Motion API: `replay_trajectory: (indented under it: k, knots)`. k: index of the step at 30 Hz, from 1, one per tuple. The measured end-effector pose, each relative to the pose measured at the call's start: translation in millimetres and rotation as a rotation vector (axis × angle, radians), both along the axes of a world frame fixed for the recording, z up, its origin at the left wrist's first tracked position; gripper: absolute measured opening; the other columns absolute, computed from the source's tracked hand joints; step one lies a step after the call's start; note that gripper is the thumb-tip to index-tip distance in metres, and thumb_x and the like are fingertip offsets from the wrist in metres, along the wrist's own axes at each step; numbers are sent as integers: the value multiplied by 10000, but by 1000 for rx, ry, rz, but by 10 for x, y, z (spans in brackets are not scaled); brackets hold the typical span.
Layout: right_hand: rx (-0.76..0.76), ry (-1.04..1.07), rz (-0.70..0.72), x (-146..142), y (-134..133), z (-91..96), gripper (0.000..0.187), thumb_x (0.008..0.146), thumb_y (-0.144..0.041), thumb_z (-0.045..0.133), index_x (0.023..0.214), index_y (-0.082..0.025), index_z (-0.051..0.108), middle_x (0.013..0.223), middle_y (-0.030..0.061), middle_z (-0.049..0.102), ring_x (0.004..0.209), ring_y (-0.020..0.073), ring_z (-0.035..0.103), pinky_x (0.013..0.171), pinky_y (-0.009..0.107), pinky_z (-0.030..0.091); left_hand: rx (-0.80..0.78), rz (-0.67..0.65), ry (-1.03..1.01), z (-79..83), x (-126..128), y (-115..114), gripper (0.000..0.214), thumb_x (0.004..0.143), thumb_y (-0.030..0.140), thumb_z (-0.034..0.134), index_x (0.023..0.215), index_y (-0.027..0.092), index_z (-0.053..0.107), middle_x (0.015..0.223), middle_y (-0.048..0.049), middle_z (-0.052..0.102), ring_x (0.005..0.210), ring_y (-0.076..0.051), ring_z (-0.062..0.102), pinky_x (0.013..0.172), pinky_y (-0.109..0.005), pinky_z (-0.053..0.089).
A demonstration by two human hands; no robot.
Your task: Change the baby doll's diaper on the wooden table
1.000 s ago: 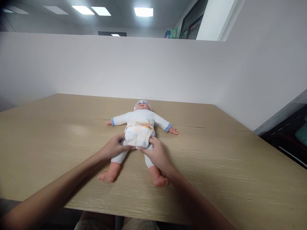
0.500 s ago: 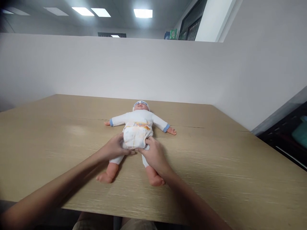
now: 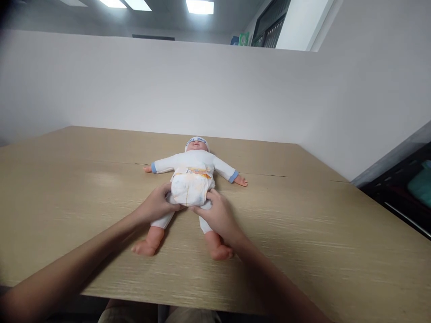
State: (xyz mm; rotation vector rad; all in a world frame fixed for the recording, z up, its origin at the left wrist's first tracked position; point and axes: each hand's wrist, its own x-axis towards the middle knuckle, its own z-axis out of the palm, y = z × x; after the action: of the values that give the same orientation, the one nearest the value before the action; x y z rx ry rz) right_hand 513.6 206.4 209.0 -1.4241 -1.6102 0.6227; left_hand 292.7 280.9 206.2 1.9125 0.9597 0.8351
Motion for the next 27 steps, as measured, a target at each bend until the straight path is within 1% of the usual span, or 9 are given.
replay_trajectory:
  k: [3, 9, 11, 13, 15, 18, 21, 24, 27]
  knots:
    - [-40, 110, 35, 25, 12, -6, 328, 803, -392, 855, 1094, -243, 826, 1204, 75, 807, 1124, 303, 729, 991, 411, 561, -62, -97, -62, 50, -71, 21, 533, 730, 305, 894, 1241, 199, 785, 1250, -78, 808, 1181, -339, 722, 1018, -427, 557]
    - [-218, 157, -37, 121, 47, 11, 416, 789, -580, 837, 981, -216, 775, 878, 25, 792, 807, 240, 703, 704, 338, 556, -343, -238, -152, 125, -219, 131, 507, 812, 515, 872, 1216, 215, 816, 1253, -85, 819, 1206, -356, 736, 1040, -467, 588]
    - [-258, 219, 7, 150, 58, 33, 439, 810, -625, 813, 980, -223, 774, 934, 40, 815, 872, 253, 733, 739, 349, 585, -441, -275, -228, 132, -238, 164, 552, 811, 535, 884, 1260, 225, 807, 1296, -99, 809, 1247, -356, 728, 1065, -470, 585]
    - [-264, 305, 64, 168, 70, 50, 453, 799, -644, 827, 983, -233, 778, 1053, 62, 839, 1014, 279, 760, 862, 386, 619, -493, -305, -288, 126, -247, 183, 579, 801, 534, 905, 1283, 230, 801, 1316, -112, 801, 1272, -350, 721, 1087, -465, 577]
    - [-256, 377, 99, 179, 84, 50, 464, 774, -641, 859, 991, -239, 781, 1142, 79, 843, 1141, 300, 757, 997, 429, 612, -522, -312, -313, 109, -252, 188, 583, 798, 524, 918, 1285, 227, 799, 1322, -117, 798, 1267, -341, 722, 1099, -459, 569]
    - [-246, 407, 114, 191, 107, 26, 503, 769, -647, 874, 1053, -242, 786, 1191, 91, 840, 1234, 320, 743, 1096, 479, 584, -560, -311, -363, 64, -253, 186, 548, 853, 556, 871, 1274, 213, 795, 1310, -118, 798, 1207, -311, 739, 1081, -434, 568]
    - [-224, 373, 121, 189, 125, 0, 552, 780, -679, 854, 1100, -236, 775, 1215, 99, 835, 1244, 324, 743, 1095, 488, 588, -553, -272, -393, 2, -233, 184, 516, 901, 612, 808, 1183, 180, 802, 1211, -120, 815, 1064, -274, 755, 965, -386, 589]
    - [-185, 352, 108, 161, 103, -12, 518, 782, -668, 844, 1027, -222, 745, 1166, 104, 837, 1164, 314, 767, 1044, 466, 608, -506, -171, -381, -59, -199, 174, 531, 858, 648, 831, 1066, 161, 792, 1073, -99, 820, 944, -247, 742, 843, -345, 581]
    - [-161, 345, 51, 141, -9, -16, 485, 778, -614, 854, 1033, -221, 729, 1125, 107, 830, 1100, 303, 772, 1015, 458, 612, -467, -105, -389, -99, -199, 122, 562, 821, 662, 857, 1059, 161, 771, 1038, -86, 820, 931, -242, 741, 823, -332, 569]
